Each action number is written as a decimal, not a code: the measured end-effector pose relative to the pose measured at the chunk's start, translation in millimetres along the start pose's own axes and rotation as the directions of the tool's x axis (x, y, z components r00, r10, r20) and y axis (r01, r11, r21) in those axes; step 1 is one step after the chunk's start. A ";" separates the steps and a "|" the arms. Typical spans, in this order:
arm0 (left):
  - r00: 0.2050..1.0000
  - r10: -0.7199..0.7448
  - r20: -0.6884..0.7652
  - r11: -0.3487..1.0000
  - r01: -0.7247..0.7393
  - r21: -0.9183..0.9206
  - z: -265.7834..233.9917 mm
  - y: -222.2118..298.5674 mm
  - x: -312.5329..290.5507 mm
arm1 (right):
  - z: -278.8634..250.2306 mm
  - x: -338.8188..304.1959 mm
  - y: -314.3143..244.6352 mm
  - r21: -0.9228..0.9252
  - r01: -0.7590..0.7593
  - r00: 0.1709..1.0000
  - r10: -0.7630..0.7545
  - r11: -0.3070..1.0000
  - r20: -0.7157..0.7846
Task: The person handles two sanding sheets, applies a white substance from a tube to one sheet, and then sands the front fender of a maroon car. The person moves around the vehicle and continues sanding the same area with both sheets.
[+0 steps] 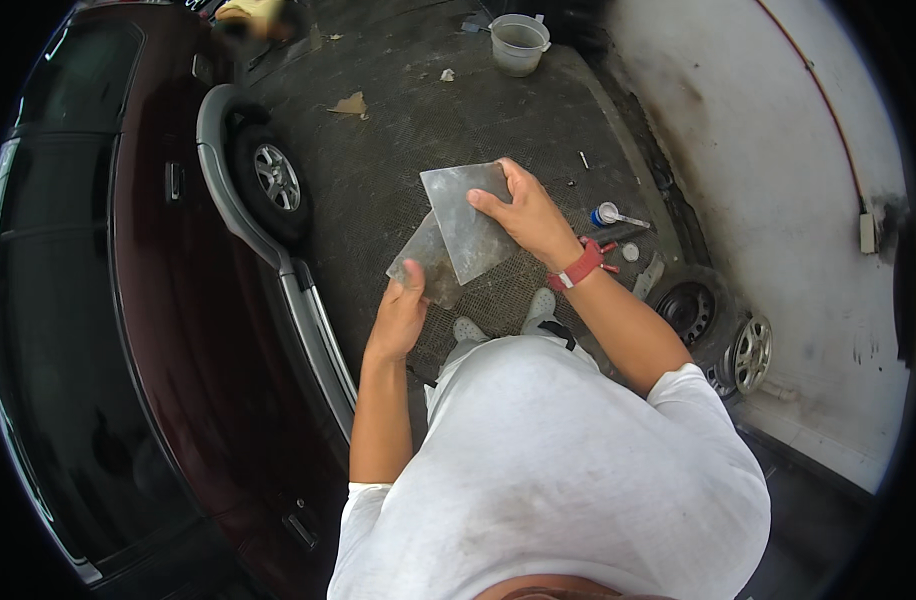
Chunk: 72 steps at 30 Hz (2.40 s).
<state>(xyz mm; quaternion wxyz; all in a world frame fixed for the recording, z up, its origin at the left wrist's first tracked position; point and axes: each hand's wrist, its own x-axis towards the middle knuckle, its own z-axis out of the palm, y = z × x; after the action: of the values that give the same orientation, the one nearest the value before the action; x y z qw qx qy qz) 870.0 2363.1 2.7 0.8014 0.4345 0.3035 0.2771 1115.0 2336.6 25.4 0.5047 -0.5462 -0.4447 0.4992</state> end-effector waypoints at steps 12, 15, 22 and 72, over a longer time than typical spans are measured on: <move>0.967 0.187 -0.171 0.977 -0.166 0.131 0.4 -8.2 8.6 | -9.5 -13.1 3.6 0.316 0.135 0.894 0.022 0.939 -0.448; 0.988 0.134 -0.076 0.925 -0.097 0.368 2.3 -19.5 11.0 | 2.3 -18.7 36.8 -0.263 0.047 0.918 -0.145 0.964 -0.368; 0.996 0.086 -0.028 0.898 -0.065 0.435 5.3 -20.6 1.9 | -2.8 -10.9 24.8 0.109 -0.006 0.933 0.045 0.994 -0.357; 0.969 0.071 -0.239 0.550 0.161 0.819 64.8 47.6 302.9 | -131.3 150.3 0.0 -0.790 0.410 0.763 -0.646 0.457 0.022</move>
<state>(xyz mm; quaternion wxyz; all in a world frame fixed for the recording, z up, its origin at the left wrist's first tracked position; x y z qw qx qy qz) 1109.1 2565.6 -2.2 0.4629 0.7164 0.5054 0.1305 1261.4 2471.2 9.8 0.4170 -0.6011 -0.6818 -0.0007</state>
